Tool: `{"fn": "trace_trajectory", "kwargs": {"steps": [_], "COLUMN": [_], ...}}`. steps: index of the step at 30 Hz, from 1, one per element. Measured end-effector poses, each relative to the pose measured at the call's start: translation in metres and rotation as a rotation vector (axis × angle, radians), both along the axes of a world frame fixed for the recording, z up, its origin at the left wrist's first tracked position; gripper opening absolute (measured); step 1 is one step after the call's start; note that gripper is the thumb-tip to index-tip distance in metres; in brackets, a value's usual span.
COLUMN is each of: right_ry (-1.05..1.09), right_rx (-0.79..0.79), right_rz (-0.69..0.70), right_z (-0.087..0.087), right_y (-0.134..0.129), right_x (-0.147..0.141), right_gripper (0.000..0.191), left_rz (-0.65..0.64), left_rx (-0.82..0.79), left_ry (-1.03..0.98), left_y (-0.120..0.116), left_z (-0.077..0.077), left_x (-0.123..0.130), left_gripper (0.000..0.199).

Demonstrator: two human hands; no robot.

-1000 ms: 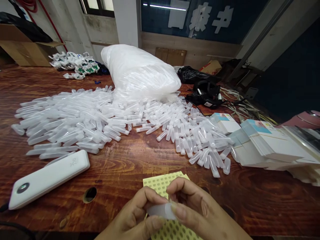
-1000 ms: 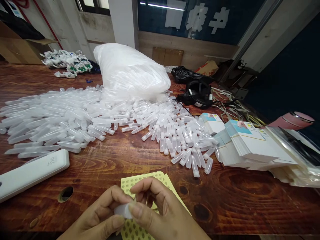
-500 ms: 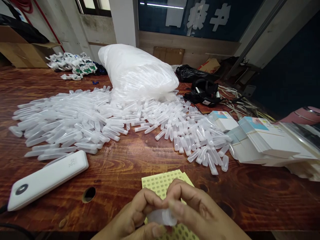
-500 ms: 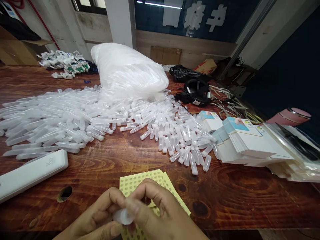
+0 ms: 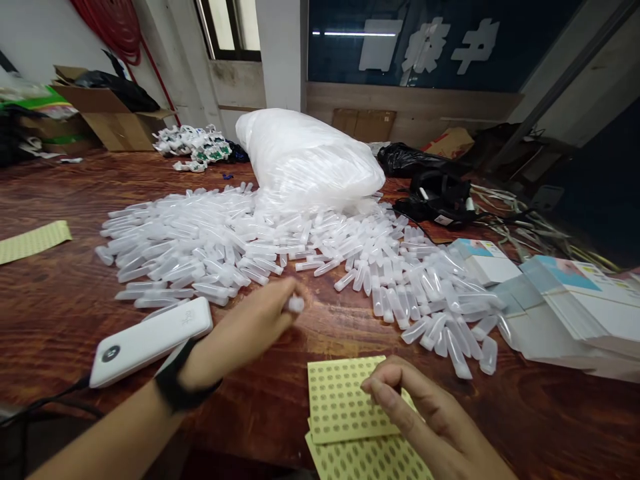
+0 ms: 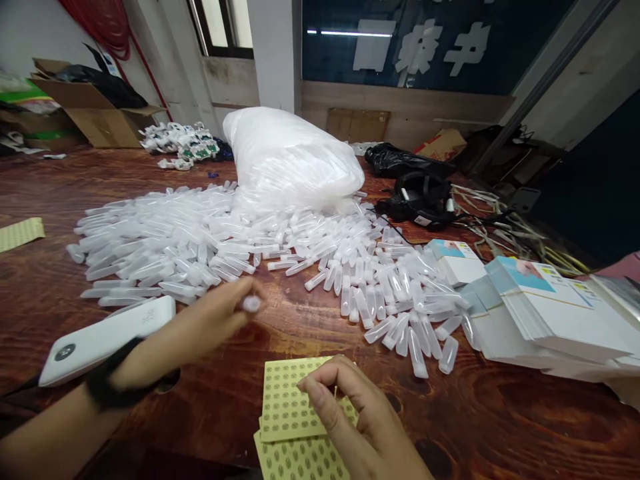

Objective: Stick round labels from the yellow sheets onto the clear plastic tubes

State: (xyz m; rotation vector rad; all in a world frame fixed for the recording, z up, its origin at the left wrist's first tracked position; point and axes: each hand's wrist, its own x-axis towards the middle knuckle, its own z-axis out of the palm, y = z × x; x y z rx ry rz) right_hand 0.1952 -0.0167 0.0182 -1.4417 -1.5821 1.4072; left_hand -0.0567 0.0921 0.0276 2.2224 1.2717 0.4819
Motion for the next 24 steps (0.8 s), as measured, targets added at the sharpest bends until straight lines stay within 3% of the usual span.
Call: {"fn": "trace_trajectory", "kwargs": {"steps": [3, 6, 9, 12, 16, 19, 21, 22, 24], "right_ry": [-0.029, -0.091, -0.272, -0.390, -0.436, -0.460, -0.469, -0.476, -0.493], "right_rx": [0.037, 0.107, 0.218, 0.272, 0.283, 0.265, 0.241, 0.231, 0.222], "right_rz": [-0.030, -0.062, 0.032, 0.150, 0.246, 0.315, 0.346, 0.348, 0.334], "right_z": [-0.004, -0.008, -0.012, -0.015, -0.013, -0.008, -0.007, -0.007, -0.009], "right_y": [0.003, 0.008, 0.020, 0.038, 0.061, 0.067, 0.064, 0.061, 0.054], "right_x": [0.008, 0.020, 0.030, 0.033, 0.030, 0.030, 0.031, 0.031, 0.031], "right_gripper": [0.039, 0.038, 0.035, 0.031, 0.027, 0.017, 0.023, 0.031, 0.041], "left_rz": [0.005, 0.011, 0.017, 0.036, 0.052, 0.041, 0.035, 0.033, 0.140], "left_rx": [0.117, 0.147, 0.117, 0.071, -0.016, -0.161, -0.285, -0.378, -0.775], "left_ry": [0.129, 0.230, 0.253, 0.191, -0.014, -0.217, -0.333, -0.411, -0.782], "left_y": [0.054, 0.085, 0.094, 0.090, 0.061, 0.014, -0.023, -0.042, -0.072], "left_z": [0.000, -0.009, -0.020, -0.021, -0.006, -0.001, -0.007, -0.013, -0.029], "left_x": [0.008, 0.022, 0.031, 0.031, 0.027, 0.025, 0.028, 0.031, 0.039], "left_gripper": [0.015, 0.014, 0.017, 0.019, 0.014, 0.018, 0.028, 0.030, 0.033]}}
